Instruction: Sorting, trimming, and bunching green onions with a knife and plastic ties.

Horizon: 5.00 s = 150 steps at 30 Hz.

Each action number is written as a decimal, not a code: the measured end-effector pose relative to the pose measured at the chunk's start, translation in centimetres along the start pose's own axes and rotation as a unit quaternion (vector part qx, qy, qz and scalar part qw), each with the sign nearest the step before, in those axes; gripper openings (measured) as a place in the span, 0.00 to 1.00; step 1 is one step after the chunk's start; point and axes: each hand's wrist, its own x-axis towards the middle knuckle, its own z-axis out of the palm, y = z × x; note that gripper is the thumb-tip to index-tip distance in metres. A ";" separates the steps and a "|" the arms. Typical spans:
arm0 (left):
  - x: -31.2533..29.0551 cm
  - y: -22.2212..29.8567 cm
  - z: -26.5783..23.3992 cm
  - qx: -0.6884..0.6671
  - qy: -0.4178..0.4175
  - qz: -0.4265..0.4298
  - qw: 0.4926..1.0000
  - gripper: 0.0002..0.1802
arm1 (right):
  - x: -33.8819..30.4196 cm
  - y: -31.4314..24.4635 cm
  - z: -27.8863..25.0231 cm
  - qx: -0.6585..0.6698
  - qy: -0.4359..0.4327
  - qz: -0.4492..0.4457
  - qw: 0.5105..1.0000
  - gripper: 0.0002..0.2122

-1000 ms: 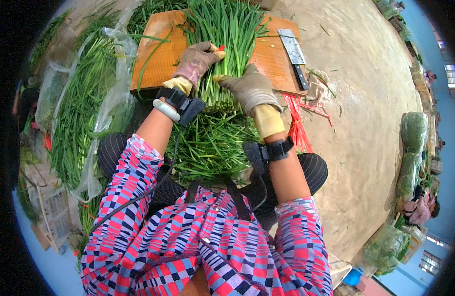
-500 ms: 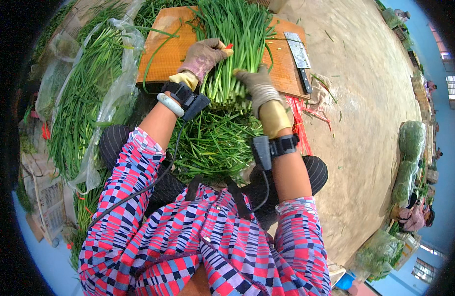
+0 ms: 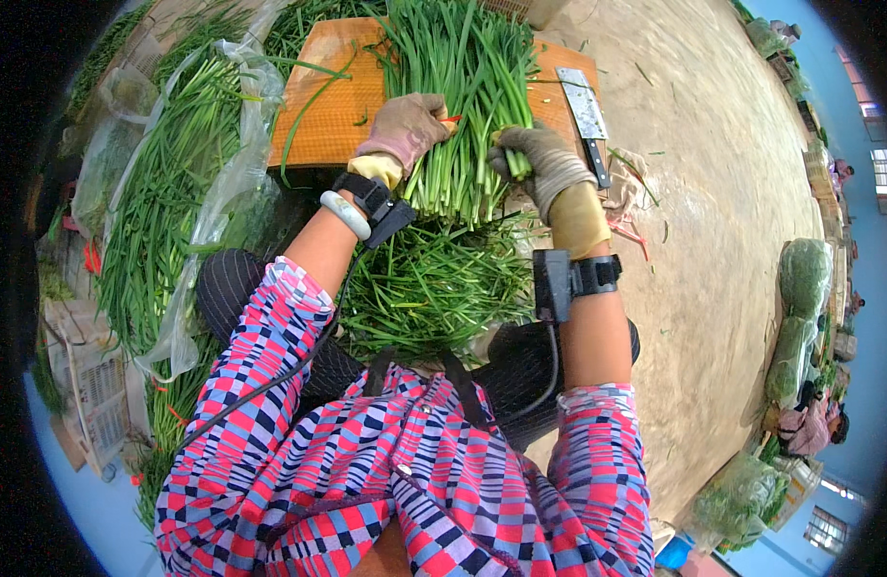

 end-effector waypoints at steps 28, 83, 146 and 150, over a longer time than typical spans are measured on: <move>0.8 -0.4 1.1 0.021 0.052 0.010 0.998 0.15 | -3.1 -6.1 -0.5 -0.020 -0.046 -0.095 0.994 0.13; -0.4 1.0 0.2 0.036 0.050 0.001 0.998 0.15 | 4.3 6.0 -1.5 -0.630 0.238 -0.034 0.739 0.21; -0.1 -0.5 0.8 -0.055 0.063 0.073 0.994 0.11 | 4.7 9.2 2.6 -0.067 0.067 -0.328 0.940 0.12; -0.3 0.1 0.8 -0.037 0.050 0.050 0.997 0.11 | 1.7 7.5 2.7 -0.475 0.140 -0.411 0.765 0.15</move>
